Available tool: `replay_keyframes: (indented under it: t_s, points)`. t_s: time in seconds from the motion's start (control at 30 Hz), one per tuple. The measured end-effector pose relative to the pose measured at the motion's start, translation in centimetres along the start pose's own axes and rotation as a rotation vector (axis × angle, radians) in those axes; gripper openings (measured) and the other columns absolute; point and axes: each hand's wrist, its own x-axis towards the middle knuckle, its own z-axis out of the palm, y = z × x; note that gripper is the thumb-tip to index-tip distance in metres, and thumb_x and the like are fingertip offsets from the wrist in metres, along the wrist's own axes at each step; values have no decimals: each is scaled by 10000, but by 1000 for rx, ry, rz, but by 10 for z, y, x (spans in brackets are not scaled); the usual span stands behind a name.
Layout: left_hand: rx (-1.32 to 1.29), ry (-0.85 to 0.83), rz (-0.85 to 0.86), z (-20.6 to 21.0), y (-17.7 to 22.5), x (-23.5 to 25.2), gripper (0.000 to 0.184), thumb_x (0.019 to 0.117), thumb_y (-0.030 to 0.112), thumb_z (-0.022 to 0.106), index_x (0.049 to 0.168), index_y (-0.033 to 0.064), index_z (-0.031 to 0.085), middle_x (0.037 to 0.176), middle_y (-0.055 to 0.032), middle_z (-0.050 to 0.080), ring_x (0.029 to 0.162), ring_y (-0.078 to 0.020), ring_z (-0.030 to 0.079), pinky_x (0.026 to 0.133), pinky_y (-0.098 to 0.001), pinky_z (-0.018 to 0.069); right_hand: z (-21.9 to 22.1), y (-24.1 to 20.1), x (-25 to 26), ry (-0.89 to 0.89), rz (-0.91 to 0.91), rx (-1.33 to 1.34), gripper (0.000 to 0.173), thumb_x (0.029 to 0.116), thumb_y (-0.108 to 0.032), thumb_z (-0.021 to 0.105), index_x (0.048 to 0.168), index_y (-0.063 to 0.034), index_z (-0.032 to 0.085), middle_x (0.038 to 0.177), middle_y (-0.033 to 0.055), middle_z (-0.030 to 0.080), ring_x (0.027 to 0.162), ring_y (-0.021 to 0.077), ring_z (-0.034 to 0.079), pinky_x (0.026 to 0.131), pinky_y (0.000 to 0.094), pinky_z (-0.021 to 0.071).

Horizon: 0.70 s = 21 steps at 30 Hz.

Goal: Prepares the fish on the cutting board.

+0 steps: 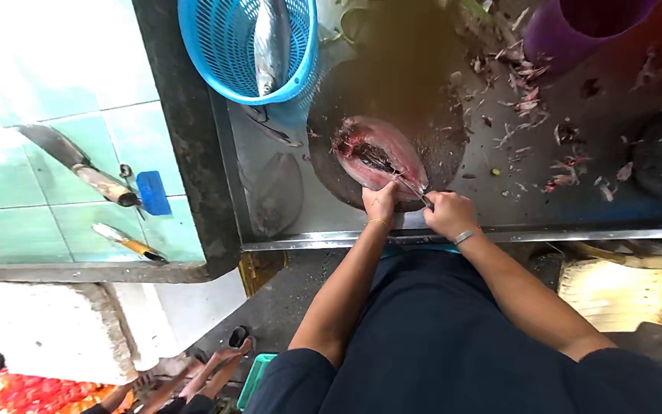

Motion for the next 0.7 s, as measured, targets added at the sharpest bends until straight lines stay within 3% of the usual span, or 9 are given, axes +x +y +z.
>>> replay_keyframes:
  t_s: [0.1,0.17,0.23,0.3,0.37,0.43,0.53,0.6,0.7]
  points:
    - [-29,27,-8,5,3,-2,666,845,52,781,1409,9,429,1180,-224,670,984,-303,721,787,-473,636,-19,2,-8,15,39,-38,183,909,-236,625,939,-88,727,875,175,721,836,404,708,643,641,518]
    - [-44,38,-10,9,0,-4,673,863,62,770,1432,16,413,1214,-224,658,1032,-307,708,827,-489,630,-19,-5,-2,-29,61,-54,261,911,-285,611,1050,-106,741,987,155,748,924,385,723,732,636,538]
    - [-37,55,-19,9,1,-4,627,867,78,766,1398,10,441,1177,-222,672,1010,-312,713,808,-492,628,-17,-10,9,-107,53,-60,282,923,-304,601,1075,-103,727,1019,169,742,977,399,710,781,655,523]
    - [25,83,2,0,14,8,594,856,120,794,1354,-11,499,1143,-219,688,991,-306,721,806,-487,632,-27,6,3,60,-55,-72,272,933,-260,605,1090,-86,741,1016,182,742,942,415,711,754,672,525]
    - [131,97,77,-19,34,32,568,825,160,833,1293,-34,577,1115,-210,702,1006,-296,711,872,-494,608,-38,45,8,248,-94,-140,370,952,-273,591,1233,-67,717,1115,207,737,983,436,706,815,666,510]
    - [187,38,78,-34,37,40,465,823,171,831,1195,-30,639,1026,-177,736,928,-265,734,839,-470,618,-35,73,7,181,46,-149,411,962,-302,612,1291,-66,683,1193,232,704,1062,464,675,896,700,471]
    - [86,-82,55,-34,38,41,438,830,95,776,1209,-42,603,1017,-179,730,892,-264,734,779,-461,628,-23,34,14,171,-1,-59,455,920,-374,672,1257,-70,697,1185,200,714,1033,430,695,826,695,514]
    - [-16,-114,13,-35,24,29,431,877,75,733,1256,-41,564,1053,-181,720,919,-263,727,790,-449,623,-2,-8,17,44,-31,-41,466,892,-419,664,1228,-101,718,1181,164,724,1041,390,696,858,669,504]
    - [-102,-85,-7,-30,16,26,426,877,40,716,1264,-40,557,1073,-194,706,929,-274,719,800,-450,620,10,-24,26,-66,-42,-73,281,927,-304,587,1033,-81,722,1023,170,742,978,383,714,815,648,516]
